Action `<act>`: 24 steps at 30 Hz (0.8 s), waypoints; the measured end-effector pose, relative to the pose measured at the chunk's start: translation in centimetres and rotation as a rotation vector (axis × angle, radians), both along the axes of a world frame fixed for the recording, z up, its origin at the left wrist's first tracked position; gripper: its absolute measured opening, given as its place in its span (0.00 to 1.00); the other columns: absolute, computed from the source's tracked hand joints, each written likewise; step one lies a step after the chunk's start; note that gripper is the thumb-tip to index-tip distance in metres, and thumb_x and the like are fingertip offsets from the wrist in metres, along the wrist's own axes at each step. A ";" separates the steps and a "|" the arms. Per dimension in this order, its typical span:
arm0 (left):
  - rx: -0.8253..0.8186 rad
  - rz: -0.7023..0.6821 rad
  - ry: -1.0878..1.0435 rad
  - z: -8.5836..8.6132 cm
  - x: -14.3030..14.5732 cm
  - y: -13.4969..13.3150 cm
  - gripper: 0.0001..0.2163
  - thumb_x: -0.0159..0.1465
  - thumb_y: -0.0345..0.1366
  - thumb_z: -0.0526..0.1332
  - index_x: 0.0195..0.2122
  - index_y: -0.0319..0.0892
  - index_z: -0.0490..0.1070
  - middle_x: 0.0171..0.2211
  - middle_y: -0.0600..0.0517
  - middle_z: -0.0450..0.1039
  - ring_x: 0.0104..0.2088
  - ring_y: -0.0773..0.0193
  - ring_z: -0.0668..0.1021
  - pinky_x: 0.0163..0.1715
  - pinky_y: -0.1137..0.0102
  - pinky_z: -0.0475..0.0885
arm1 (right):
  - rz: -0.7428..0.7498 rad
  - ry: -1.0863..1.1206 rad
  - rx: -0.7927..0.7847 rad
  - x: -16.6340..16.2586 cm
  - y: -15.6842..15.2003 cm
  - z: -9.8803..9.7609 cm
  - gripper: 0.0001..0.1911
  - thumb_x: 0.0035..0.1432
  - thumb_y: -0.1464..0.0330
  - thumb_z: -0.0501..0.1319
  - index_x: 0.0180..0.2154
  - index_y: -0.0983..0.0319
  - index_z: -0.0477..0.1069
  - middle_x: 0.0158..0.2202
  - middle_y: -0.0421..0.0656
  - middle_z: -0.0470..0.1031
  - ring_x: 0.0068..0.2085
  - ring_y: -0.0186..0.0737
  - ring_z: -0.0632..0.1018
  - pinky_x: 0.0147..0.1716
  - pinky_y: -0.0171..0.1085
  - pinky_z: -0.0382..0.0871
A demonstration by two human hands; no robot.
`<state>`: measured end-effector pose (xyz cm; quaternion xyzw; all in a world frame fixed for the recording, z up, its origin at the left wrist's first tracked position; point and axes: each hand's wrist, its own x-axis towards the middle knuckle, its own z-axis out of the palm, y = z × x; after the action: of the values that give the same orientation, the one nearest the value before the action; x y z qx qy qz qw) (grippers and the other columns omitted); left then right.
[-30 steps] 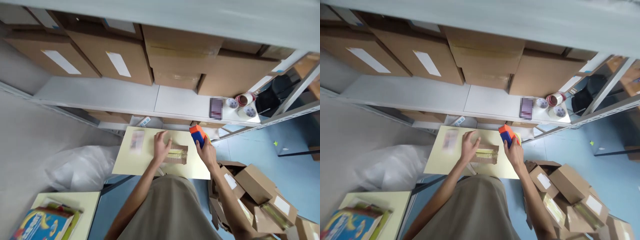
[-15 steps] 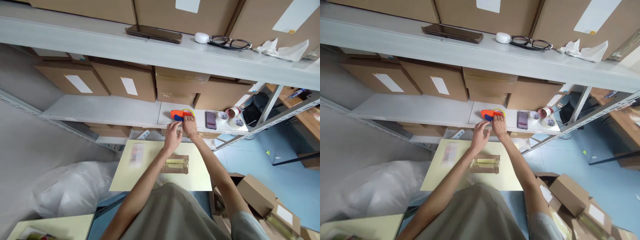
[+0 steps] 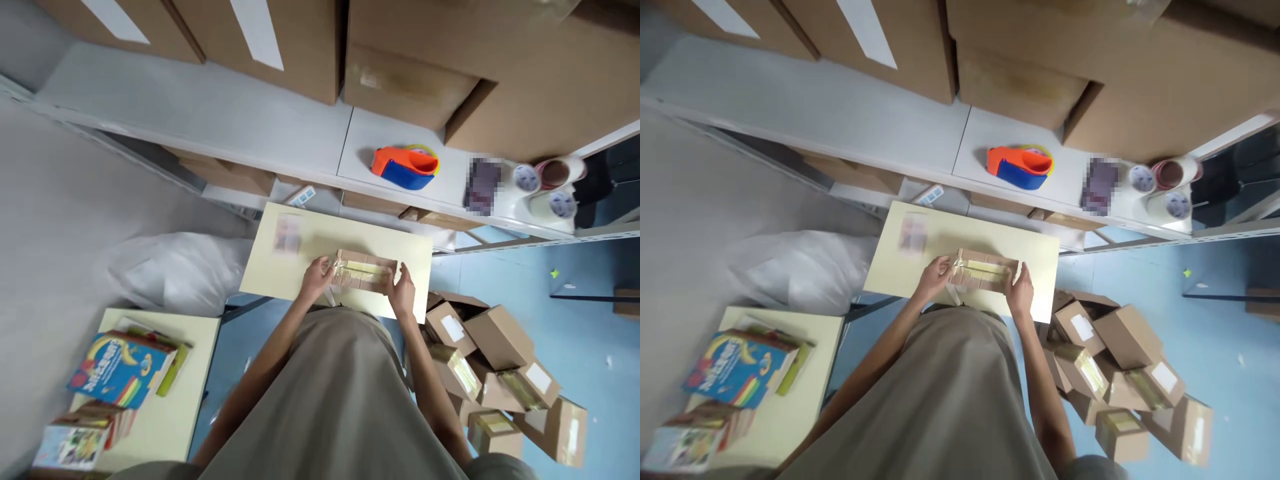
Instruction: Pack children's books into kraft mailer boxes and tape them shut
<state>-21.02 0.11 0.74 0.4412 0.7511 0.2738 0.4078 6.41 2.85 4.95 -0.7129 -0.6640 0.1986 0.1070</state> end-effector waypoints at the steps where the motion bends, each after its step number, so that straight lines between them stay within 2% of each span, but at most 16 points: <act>1: -0.024 -0.016 -0.029 -0.3 0.4 -0.7 0.13 0.70 0.35 0.65 0.55 0.43 0.78 0.53 0.42 0.84 0.52 0.51 0.86 0.55 0.60 0.81 | -0.020 -0.001 -0.093 -0.3 -1.2 -0.7 0.40 0.79 0.48 0.44 0.71 0.75 0.64 0.58 0.68 0.81 0.56 0.60 0.84 0.52 0.48 0.78; 3: -0.033 -0.037 -0.029 -0.3 1.3 -1.3 0.11 0.72 0.38 0.65 0.53 0.44 0.80 0.52 0.43 0.86 0.50 0.52 0.87 0.53 0.62 0.81 | -0.062 -0.004 -0.197 -1.0 -2.6 -1.4 0.41 0.79 0.47 0.45 0.72 0.75 0.63 0.53 0.66 0.84 0.48 0.59 0.86 0.46 0.45 0.77; 7: -0.040 -0.045 0.083 0.5 1.7 -0.6 0.13 0.71 0.46 0.69 0.50 0.45 0.83 0.46 0.44 0.88 0.46 0.50 0.88 0.46 0.64 0.79 | -0.112 0.012 -0.208 -1.6 -2.9 -1.4 0.43 0.78 0.44 0.43 0.70 0.73 0.66 0.44 0.61 0.86 0.42 0.57 0.86 0.40 0.39 0.73; 10: -0.041 -0.118 0.137 0.9 0.9 0.4 0.12 0.73 0.47 0.66 0.44 0.46 0.85 0.43 0.45 0.88 0.45 0.50 0.88 0.45 0.65 0.78 | -0.092 0.054 -0.227 -1.1 -2.3 -0.8 0.40 0.78 0.45 0.42 0.65 0.70 0.72 0.38 0.55 0.86 0.38 0.53 0.85 0.36 0.37 0.69; 13: -0.054 -0.178 0.180 1.1 0.0 1.2 0.15 0.74 0.47 0.63 0.38 0.46 0.86 0.38 0.45 0.88 0.42 0.50 0.87 0.43 0.64 0.77 | -0.064 0.070 -0.253 -0.7 -1.7 0.4 0.36 0.78 0.47 0.43 0.56 0.66 0.77 0.36 0.53 0.85 0.36 0.51 0.85 0.35 0.35 0.68; 16: 0.003 -0.152 0.103 1.6 -0.7 1.6 0.14 0.74 0.47 0.63 0.39 0.46 0.87 0.39 0.46 0.88 0.42 0.52 0.87 0.43 0.65 0.78 | -0.058 0.114 -0.198 -0.7 -1.2 2.0 0.33 0.78 0.47 0.45 0.55 0.64 0.78 0.40 0.53 0.86 0.40 0.52 0.86 0.37 0.35 0.70; 19: 0.115 -0.094 -0.053 1.9 -1.6 1.8 0.11 0.71 0.43 0.66 0.46 0.45 0.86 0.48 0.47 0.87 0.46 0.55 0.87 0.48 0.66 0.81 | -0.076 0.175 -0.112 -0.9 -0.7 2.9 0.32 0.78 0.47 0.48 0.58 0.63 0.76 0.48 0.54 0.87 0.50 0.55 0.86 0.44 0.39 0.75; 21: 0.151 -0.068 -0.093 1.6 -2.4 1.7 0.10 0.68 0.41 0.69 0.47 0.45 0.86 0.51 0.47 0.86 0.45 0.57 0.87 0.49 0.65 0.83 | -0.094 0.180 -0.100 -1.0 -0.5 2.5 0.30 0.77 0.47 0.52 0.59 0.63 0.77 0.52 0.55 0.86 0.53 0.56 0.85 0.48 0.43 0.78; 24: 0.113 -0.053 -0.061 0.3 -3.7 1.2 0.10 0.64 0.36 0.71 0.46 0.46 0.86 0.47 0.48 0.85 0.40 0.59 0.87 0.48 0.64 0.84 | -0.058 0.219 -0.124 -1.2 -0.8 0.5 0.25 0.75 0.52 0.56 0.53 0.65 0.80 0.57 0.58 0.82 0.50 0.52 0.85 0.50 0.46 0.81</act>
<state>-24.69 1.33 1.09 0.4747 0.7098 0.3183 0.4117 5.24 2.02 5.44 -0.7110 -0.6139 0.3128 0.1404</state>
